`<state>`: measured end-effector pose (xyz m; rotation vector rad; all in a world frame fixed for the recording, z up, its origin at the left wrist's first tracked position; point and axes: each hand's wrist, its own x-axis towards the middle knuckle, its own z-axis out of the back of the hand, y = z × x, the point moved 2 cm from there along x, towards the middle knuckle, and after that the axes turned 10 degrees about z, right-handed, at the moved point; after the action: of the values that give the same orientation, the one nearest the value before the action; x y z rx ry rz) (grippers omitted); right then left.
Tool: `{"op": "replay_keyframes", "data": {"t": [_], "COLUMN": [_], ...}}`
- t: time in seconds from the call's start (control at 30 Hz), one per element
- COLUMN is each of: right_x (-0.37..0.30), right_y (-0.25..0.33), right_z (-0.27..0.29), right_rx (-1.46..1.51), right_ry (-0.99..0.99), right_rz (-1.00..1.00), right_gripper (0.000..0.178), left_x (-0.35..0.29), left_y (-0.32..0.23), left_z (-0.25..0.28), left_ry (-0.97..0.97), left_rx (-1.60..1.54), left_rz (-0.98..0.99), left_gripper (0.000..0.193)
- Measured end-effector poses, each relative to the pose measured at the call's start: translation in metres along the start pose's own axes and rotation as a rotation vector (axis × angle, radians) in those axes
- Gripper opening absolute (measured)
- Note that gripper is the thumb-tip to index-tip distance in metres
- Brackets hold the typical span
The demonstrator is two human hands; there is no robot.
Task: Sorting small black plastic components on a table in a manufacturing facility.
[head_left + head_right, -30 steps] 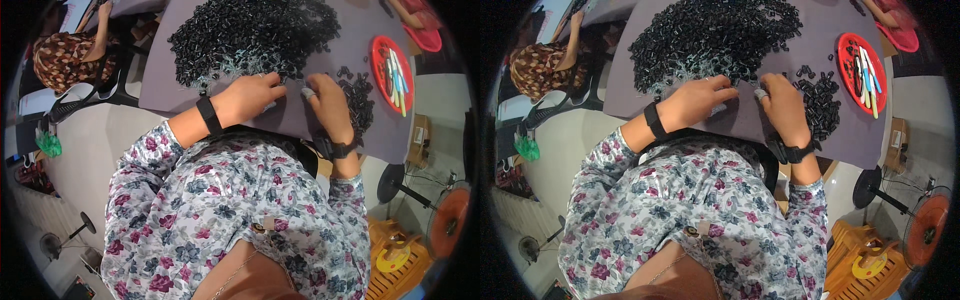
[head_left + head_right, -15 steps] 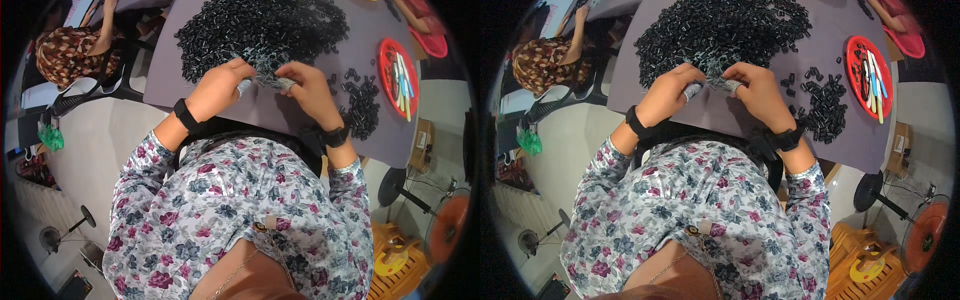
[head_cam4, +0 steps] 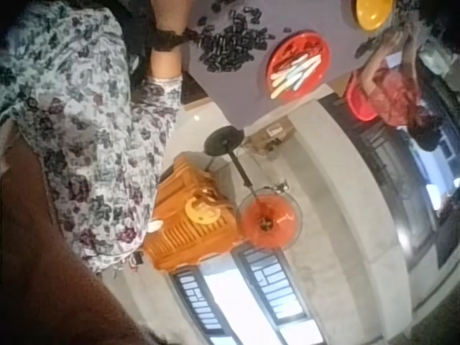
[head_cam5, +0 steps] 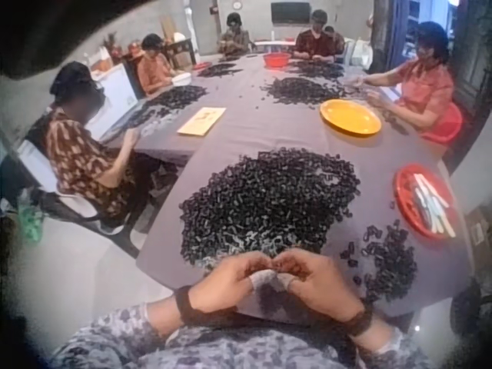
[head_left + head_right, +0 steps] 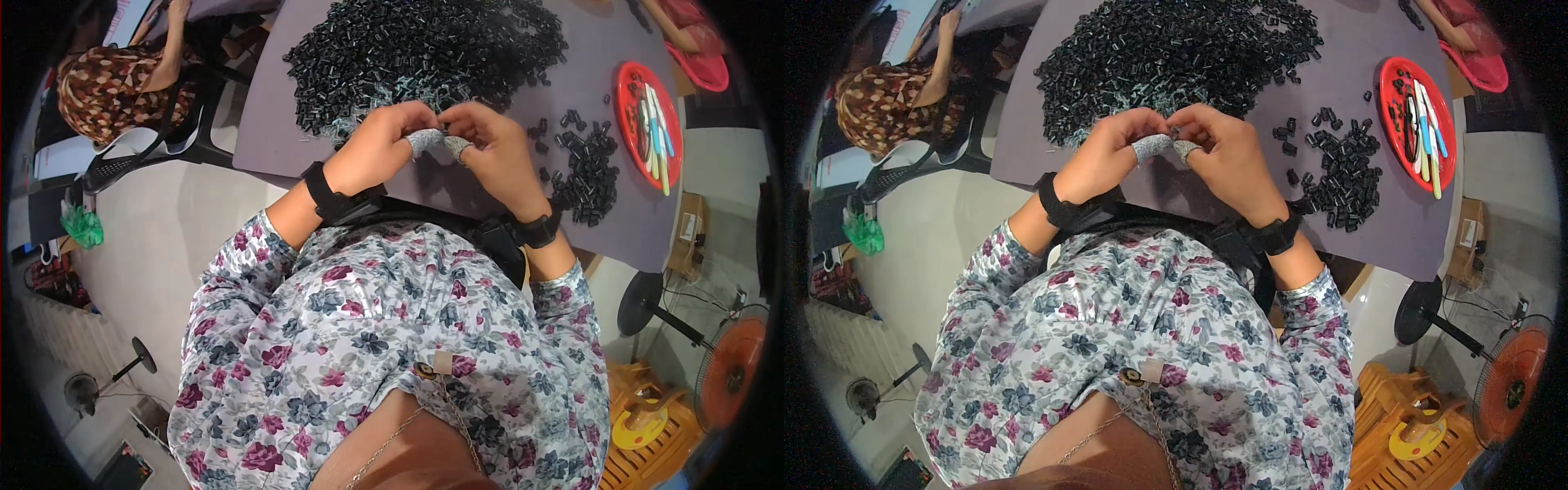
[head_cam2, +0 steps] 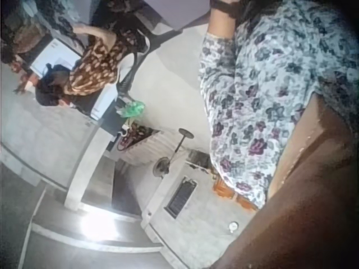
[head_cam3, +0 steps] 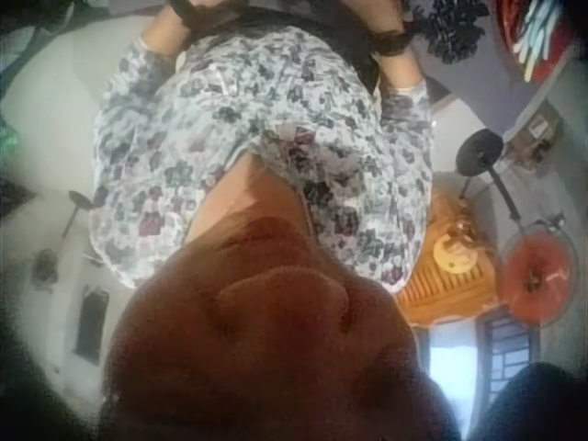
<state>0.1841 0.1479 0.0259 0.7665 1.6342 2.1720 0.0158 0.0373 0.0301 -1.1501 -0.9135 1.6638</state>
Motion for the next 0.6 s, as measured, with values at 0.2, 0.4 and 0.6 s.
{"op": "replay_keyframes", "data": {"t": [0.2, 0.4, 0.6], "right_x": [-0.005, -0.005, -0.005], "right_y": [-0.007, 0.007, -0.006], "right_z": [-0.008, -0.009, -0.010], "right_rx": [0.086, -0.143, 0.030], "right_ry": [-0.070, 0.021, -0.005], "right_rz": [0.059, 0.123, -0.008], "right_gripper": [0.039, 0.037, 0.033], "left_x": [0.000, 0.001, -0.004], "left_y": [0.003, 0.013, 0.005], "left_z": [-0.001, -0.003, -0.002], "left_ry": [0.025, 0.015, -0.008], "left_rx": [-0.069, 0.075, 0.200], "left_rz": [0.035, 0.000, -0.095], "left_gripper": [0.018, 0.018, 0.019]}}
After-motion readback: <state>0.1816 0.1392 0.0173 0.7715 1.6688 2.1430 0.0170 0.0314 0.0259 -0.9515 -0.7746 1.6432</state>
